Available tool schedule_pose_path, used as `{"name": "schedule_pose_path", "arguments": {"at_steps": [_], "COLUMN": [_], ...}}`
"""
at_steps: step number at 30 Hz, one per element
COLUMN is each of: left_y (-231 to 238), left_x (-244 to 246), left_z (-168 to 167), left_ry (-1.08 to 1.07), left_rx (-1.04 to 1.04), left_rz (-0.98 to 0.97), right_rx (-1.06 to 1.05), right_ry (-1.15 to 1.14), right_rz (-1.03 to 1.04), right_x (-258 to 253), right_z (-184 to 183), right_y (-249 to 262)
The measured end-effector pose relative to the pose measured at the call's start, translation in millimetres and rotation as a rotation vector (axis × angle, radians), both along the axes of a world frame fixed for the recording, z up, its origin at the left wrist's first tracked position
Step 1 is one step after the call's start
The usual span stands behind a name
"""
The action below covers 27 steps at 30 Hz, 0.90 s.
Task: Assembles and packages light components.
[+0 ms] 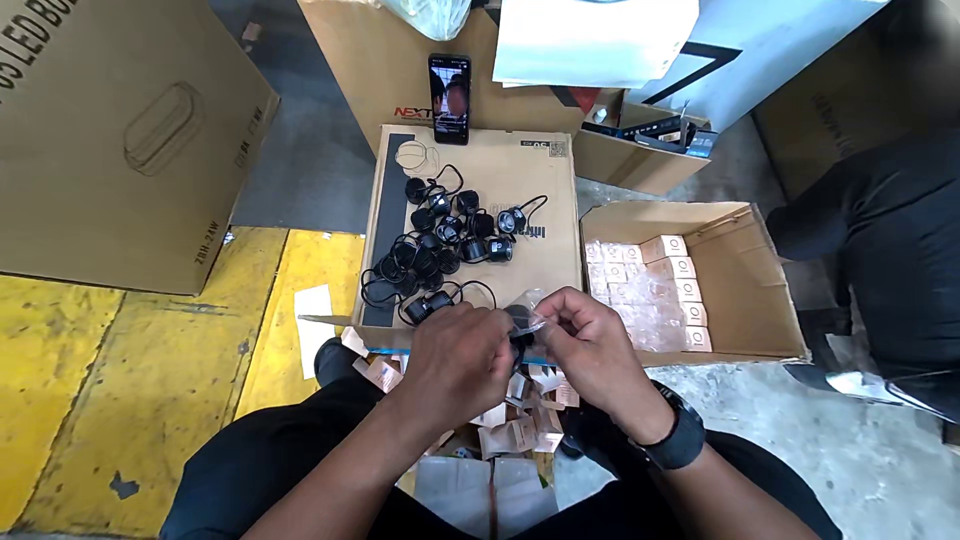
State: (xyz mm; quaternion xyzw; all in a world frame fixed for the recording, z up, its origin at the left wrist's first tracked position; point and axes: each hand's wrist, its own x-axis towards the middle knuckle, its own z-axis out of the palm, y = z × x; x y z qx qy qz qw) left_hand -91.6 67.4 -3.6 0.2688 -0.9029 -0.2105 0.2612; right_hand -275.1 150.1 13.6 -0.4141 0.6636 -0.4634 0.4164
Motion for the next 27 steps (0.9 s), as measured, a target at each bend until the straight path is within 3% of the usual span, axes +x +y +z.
{"name": "schedule_pose_path", "arguments": {"at_steps": [4,9,15,19,23,27], "left_y": [-2.6,-4.1,-7.0,-9.5,-12.1,-14.6], "left_x": [2.1,1.4,1.3,1.1,2.2,2.4], "left_z": [-0.3,10.7,15.5,22.1,27.6,29.7], "left_ry": [-0.169,-0.261,-0.008,0.208,0.355,0.447], "left_rx": [0.072,0.388,0.702,0.848,0.943,0.999], "left_rz": [0.075,0.160,0.177,0.141,0.160,0.175], "right_rx": [0.013,0.050,0.099,0.123,-0.010,-0.275], "right_ry": [-0.143,-0.248,0.169,0.220,0.205,0.304], "right_rz": [-0.014,-0.061,0.059,0.131,0.180,0.324], "right_x": [-2.1,-5.7,-4.5,-1.5,-2.5,-1.6], "right_z": [5.1,8.7,-3.2,-2.7,-2.9,-3.4], "right_y": [-1.2,-4.2,0.9,2.3,4.8,6.1]}}
